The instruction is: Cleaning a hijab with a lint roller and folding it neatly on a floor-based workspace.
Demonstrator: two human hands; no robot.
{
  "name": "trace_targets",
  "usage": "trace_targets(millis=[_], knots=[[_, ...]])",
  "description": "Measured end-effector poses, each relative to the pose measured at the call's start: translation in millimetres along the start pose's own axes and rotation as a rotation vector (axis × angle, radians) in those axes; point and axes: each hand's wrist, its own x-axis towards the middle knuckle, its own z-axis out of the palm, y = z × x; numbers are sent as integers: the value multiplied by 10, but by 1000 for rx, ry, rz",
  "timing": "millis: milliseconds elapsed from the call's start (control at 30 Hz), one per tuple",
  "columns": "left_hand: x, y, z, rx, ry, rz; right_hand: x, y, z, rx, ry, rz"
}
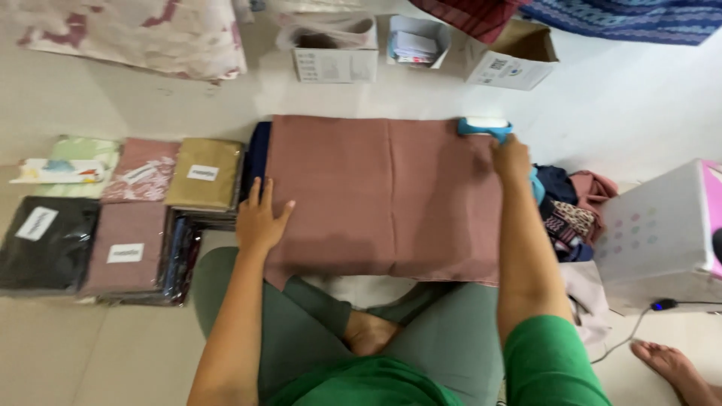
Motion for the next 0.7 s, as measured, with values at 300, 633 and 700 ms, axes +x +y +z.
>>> trace_targets(millis=[300,633,700], knots=[[-141,-38,-405,-358,92,210,-2385,-937,-1559,324,-230,-955],[-198,1,-189,30,-203,138,-3152,-2220,-1098,364,-559,-1235],[-195,17,-215,51,-201,131,-3018,-2178,-1021,440,-567,-1286]])
